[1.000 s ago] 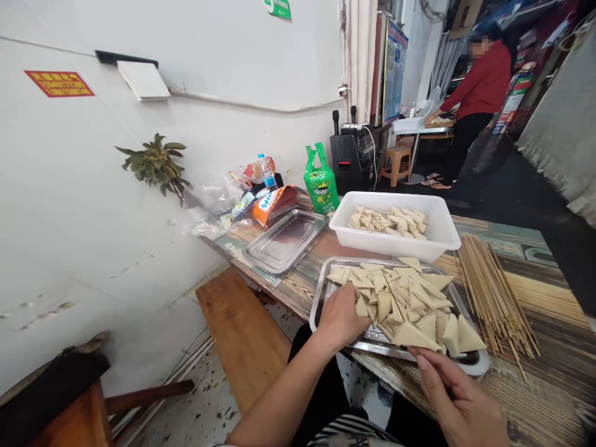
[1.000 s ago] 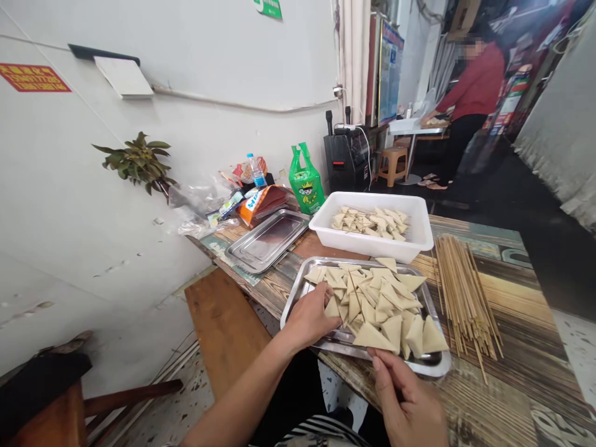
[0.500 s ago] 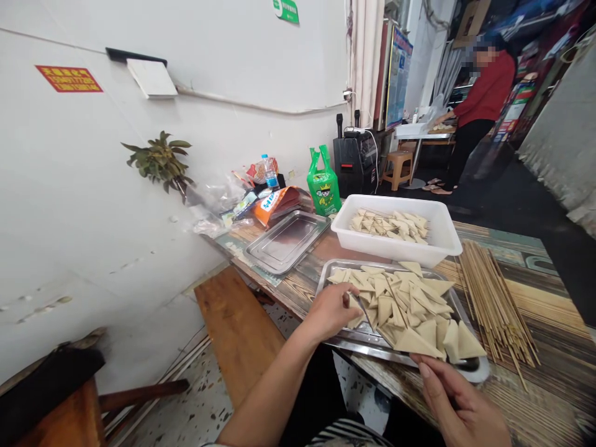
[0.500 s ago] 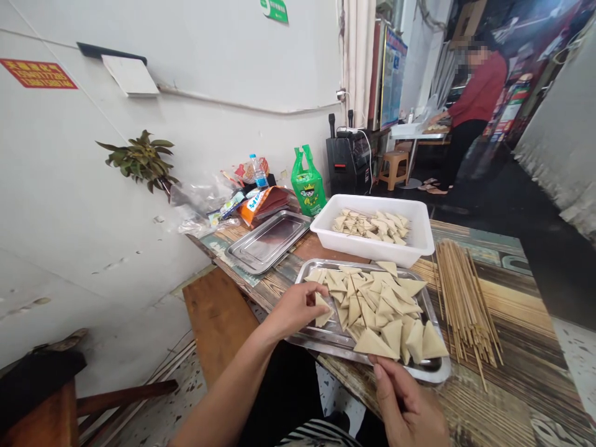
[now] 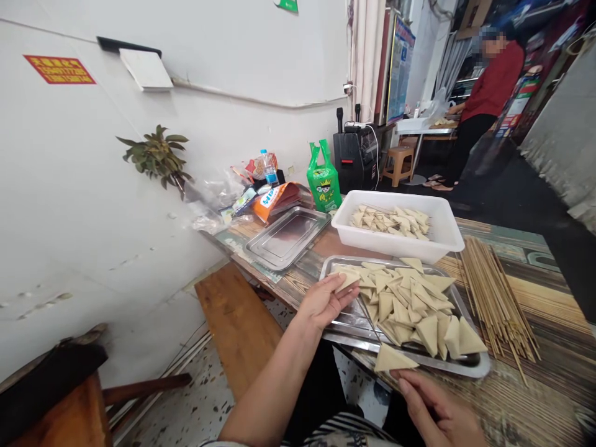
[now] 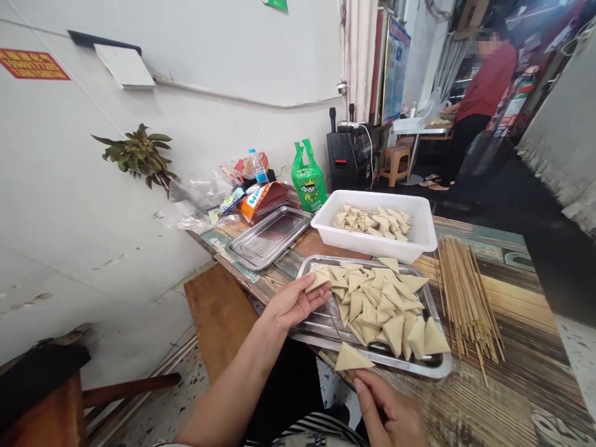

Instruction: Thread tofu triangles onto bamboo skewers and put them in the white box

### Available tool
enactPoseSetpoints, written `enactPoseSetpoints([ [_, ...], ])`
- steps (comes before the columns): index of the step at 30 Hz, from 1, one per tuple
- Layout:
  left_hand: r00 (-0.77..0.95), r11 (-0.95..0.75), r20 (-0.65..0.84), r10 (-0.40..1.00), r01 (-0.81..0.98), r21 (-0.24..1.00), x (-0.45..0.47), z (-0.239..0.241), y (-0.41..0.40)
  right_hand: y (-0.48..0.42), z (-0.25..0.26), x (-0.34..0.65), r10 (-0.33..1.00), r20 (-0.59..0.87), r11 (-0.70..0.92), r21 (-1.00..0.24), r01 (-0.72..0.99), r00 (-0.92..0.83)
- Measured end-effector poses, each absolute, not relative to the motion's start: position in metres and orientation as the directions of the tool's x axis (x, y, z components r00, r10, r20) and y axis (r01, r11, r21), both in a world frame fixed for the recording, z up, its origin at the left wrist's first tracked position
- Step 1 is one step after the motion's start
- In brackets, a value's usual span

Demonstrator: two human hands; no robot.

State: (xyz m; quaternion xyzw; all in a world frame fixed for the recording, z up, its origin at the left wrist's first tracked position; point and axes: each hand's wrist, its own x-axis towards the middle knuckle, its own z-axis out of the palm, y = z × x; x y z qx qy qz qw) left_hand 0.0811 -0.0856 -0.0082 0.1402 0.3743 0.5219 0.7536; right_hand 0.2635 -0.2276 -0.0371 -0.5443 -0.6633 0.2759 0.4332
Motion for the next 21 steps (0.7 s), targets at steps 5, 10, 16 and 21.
enactPoseSetpoints([
  [5,0.163,0.434,-0.451,0.878,-0.67,0.603,0.082,-0.01,-0.089,-0.227,-0.043,0.262,0.958,0.283,0.236,-0.857,0.459,0.036],
  [10,0.13,0.413,-0.448,0.885,-0.666,0.621,0.088,-0.007,-0.093,-0.227,-0.048,0.263,0.952,0.302,0.25,-0.849,0.465,0.04],
  [16,0.13,0.398,-0.436,0.89,-0.687,0.608,0.091,-0.004,-0.095,-0.225,-0.047,0.267,0.947,0.318,0.29,-0.805,0.517,-0.036],
  [21,0.128,0.401,-0.448,0.885,-0.699,0.592,0.092,-0.001,-0.097,-0.224,-0.046,0.269,0.934,0.343,0.335,-0.746,0.576,-0.099],
])
